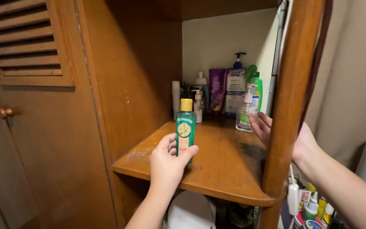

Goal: The person picks up various bottles and containers from a cluttered surface and places them one by one onto a wooden shelf. Items include lotions, sprays, and small bottles, which are arranged in a row on the shelf.

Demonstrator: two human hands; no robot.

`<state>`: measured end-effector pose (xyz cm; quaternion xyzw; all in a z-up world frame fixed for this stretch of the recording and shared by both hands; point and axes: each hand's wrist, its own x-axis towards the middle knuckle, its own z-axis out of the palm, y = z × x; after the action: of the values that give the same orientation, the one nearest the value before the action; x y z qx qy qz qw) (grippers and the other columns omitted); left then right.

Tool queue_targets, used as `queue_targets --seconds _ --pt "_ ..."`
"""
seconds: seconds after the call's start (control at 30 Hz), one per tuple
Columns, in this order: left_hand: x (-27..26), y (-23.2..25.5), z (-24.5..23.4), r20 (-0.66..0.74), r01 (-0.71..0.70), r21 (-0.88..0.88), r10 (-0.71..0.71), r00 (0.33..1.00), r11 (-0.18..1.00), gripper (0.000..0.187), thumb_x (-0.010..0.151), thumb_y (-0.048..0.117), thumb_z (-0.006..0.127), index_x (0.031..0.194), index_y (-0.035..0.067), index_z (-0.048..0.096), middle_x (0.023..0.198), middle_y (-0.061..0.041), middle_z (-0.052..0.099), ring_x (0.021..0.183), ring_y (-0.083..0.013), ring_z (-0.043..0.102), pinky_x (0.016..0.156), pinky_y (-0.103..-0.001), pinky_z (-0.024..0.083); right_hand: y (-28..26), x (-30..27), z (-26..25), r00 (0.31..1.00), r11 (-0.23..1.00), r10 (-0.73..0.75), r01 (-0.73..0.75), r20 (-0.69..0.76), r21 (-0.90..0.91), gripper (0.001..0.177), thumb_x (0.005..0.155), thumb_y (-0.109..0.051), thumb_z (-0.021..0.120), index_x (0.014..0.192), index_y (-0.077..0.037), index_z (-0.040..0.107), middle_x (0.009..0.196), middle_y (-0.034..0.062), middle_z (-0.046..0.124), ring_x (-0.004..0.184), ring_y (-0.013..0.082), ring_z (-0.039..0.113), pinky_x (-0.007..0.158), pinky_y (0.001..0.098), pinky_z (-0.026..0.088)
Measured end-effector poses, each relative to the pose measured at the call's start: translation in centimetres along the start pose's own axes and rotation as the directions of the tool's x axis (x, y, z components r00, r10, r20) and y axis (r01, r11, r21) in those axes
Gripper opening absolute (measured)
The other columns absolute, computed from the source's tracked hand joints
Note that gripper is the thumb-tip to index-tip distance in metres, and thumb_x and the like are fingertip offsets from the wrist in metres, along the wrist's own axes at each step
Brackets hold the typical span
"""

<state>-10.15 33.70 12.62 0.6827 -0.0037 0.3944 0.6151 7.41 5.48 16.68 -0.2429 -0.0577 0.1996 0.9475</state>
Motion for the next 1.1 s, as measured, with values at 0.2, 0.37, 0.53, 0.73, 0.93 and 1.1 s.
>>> queue_targets --seconds 0.2,0.37,0.53,0.73,0.93,1.1 --pt "3.9 -1.6 -0.8 0.097 -0.013 -0.086 0.022 0.995 0.996 0.043 0.074 0.011 0.086 0.111 -0.002 0.07 0.091 -0.003 0.078 0.079 -0.0065 0.07 0.072 -0.023 0.057 2.9 0.3 1.9 0.999 1.0 -0.03 0.029 0.032 0.007 0.077 0.104 -0.052 0.04 0.146 0.012 0.044 0.149 0.0316 0.052 0.136 0.0361 0.057 0.108 0.0369 0.046" --pt "6.5 -2.8 -0.3 0.165 0.015 -0.186 0.016 0.986 0.982 0.041 0.075 0.009 0.086 0.111 -0.001 0.069 0.089 -0.004 0.077 0.076 -0.0068 0.069 0.068 -0.024 0.058 3.4 1.1 2.5 0.995 0.975 -0.005 0.028 0.104 -0.22 0.073 0.103 -0.054 0.043 0.144 0.007 0.046 0.148 0.0262 0.052 0.135 0.0318 0.055 0.108 0.0361 0.043" --pt "9.3 -4.5 1.0 0.233 0.028 -0.199 0.019 0.972 0.98 0.039 0.076 0.009 0.085 0.11 -0.002 0.069 0.089 -0.004 0.077 0.075 -0.0076 0.069 0.067 -0.026 0.058 2.3 4.1 2.1 0.993 0.922 0.079 -0.037 0.093 -0.384 0.049 0.103 -0.04 0.051 0.128 0.002 0.054 0.136 0.0219 0.059 0.127 0.029 0.059 0.107 0.0389 0.05" --pt "13.6 -6.8 3.9 0.252 -0.047 -0.092 0.069 0.965 0.995 0.044 0.072 0.012 0.087 0.111 -0.001 0.069 0.094 -0.006 0.079 0.078 -0.0091 0.072 0.07 -0.026 0.059 1.8 8.5 4.6 0.974 0.64 0.071 0.122 0.216 -0.759 0.031 0.099 -0.028 0.061 0.116 -0.002 0.062 0.114 0.0117 0.07 0.096 0.0201 0.067 0.087 0.0372 0.054" --pt "17.6 -9.4 7.1 0.265 -0.076 0.02 0.068 0.962 0.997 0.051 0.066 0.017 0.09 0.11 0.001 0.071 0.095 -0.008 0.08 0.081 -0.0122 0.074 0.074 -0.028 0.06 2.3 12.4 9.3 0.952 0.298 -0.025 0.298 0.305 -0.907 0.034 0.093 -0.021 0.065 0.123 -0.005 0.061 0.104 0.0045 0.07 0.09 0.0149 0.068 0.079 0.0346 0.057" --pt "20.1 -11.2 10.1 0.209 -0.07 0.145 0.039 0.977 0.987 0.052 0.062 0.02 0.093 0.107 0.003 0.072 0.092 -0.008 0.079 0.078 -0.0142 0.074 0.074 -0.03 0.06 3.7 17.1 10.5 0.971 0.087 -0.055 0.238 0.234 -0.967 0.053 0.083 -0.025 0.077 0.131 -0.009 0.06 0.104 0.0025 0.07 0.086 0.0112 0.066 0.076 0.0361 0.058"
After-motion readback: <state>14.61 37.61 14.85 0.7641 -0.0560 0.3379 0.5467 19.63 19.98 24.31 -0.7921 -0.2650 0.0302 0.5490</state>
